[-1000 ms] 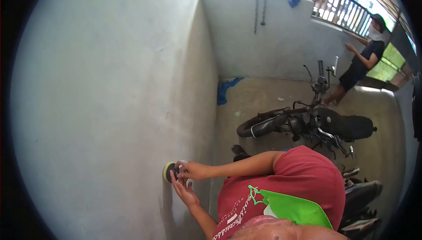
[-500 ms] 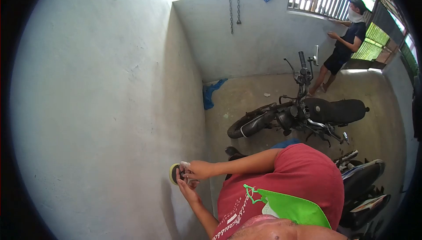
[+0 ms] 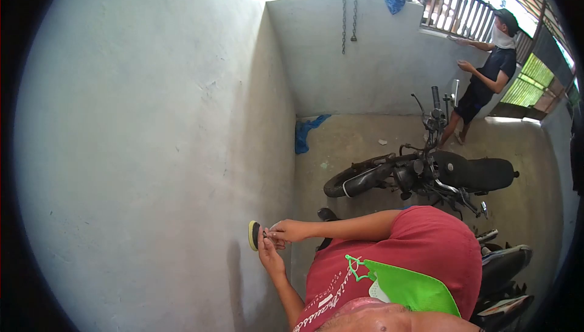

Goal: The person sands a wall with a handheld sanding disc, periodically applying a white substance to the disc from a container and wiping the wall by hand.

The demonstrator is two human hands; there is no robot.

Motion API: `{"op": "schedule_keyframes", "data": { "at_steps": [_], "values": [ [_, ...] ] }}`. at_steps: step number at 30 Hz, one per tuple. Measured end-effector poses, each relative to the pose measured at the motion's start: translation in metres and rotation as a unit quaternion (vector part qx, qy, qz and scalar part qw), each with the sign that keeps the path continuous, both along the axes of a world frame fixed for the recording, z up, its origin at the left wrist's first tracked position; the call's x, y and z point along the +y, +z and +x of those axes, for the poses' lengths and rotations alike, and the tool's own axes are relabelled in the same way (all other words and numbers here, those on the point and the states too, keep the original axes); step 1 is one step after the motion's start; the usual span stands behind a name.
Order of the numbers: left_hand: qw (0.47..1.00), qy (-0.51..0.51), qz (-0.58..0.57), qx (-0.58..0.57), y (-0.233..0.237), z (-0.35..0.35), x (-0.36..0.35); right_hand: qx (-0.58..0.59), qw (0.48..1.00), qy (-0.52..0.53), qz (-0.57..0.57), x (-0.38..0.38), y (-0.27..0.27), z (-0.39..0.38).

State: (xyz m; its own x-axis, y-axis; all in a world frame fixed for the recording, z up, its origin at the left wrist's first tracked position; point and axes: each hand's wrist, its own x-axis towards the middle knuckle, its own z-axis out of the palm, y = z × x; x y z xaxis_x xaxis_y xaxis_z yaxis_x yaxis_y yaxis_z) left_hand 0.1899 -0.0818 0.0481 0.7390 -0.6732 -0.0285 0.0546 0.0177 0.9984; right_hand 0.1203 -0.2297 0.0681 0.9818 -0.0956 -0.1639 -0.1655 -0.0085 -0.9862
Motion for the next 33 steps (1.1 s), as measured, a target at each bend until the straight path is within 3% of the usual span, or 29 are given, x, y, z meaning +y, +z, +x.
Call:
{"op": "schedule_keyframes", "data": {
  "at_steps": [2,5,9,11,15,16,17,18,20,23,24,26,27,29,33],
  "values": [
    [1.0,0.006,0.003,0.013,0.004,-0.003,0.002,-0.07,0.99,-0.029,-0.117,0.003,-0.007,0.0],
    [1.0,0.018,0.023,0.012,-0.001,-0.003,0.009,-0.095,0.977,-0.057,-0.182,0.01,-0.009,-0.001],
    [0.999,0.034,0.015,-0.025,-0.009,-0.001,0.016,-0.054,0.949,-0.037,-0.309,0.018,0.001,0.0],
    [0.998,0.054,0.021,-0.023,-0.009,-0.002,0.018,0.02,0.991,-0.002,-0.132,0.023,0.009,0.0],
    [0.998,0.061,0.011,0.009,-0.001,-0.006,0.018,0.029,0.999,-0.012,-0.021,0.028,-0.007,0.004],
    [0.998,0.061,0.005,0.034,0.004,-0.01,0.017,0.058,0.997,-0.004,0.055,0.027,-0.007,0.003],
    [0.996,0.062,0.003,0.058,0.009,-0.012,0.016,0.085,0.988,0.004,0.133,0.028,-0.006,0.002],
    [0.996,0.062,0.005,0.056,0.013,-0.014,0.015,0.084,0.987,0.004,0.135,0.027,-0.009,0.003],
    [0.997,0.081,0.006,0.018,0.021,-0.019,0.007,0.16,0.918,0.018,0.362,0.02,-0.013,0.003],
    [0.998,0.062,-0.002,0.025,0.025,-0.021,0.0,0.166,0.901,0.011,0.4,0.013,-0.01,-0.002],
    [0.998,0.063,-0.001,0.024,0.021,-0.021,0.001,0.166,0.901,0.013,0.4,0.014,-0.011,-0.002],
    [0.996,0.06,0.03,-0.064,0.006,-0.015,-0.001,0.155,0.968,-0.016,0.198,0.01,-0.009,0.0],
    [0.995,0.063,0.027,-0.066,0.0,-0.012,-0.002,0.153,0.969,-0.014,0.195,0.007,-0.006,-0.001],
    [0.991,0.055,0.059,-0.111,-0.003,-0.011,-0.001,0.103,0.99,-0.048,0.081,0.006,-0.003,-0.007],
    [0.991,0.06,0.052,-0.11,0.012,-0.008,0.002,0.025,0.998,-0.053,0.033,-0.001,-0.011,-0.01]
  ]
}}
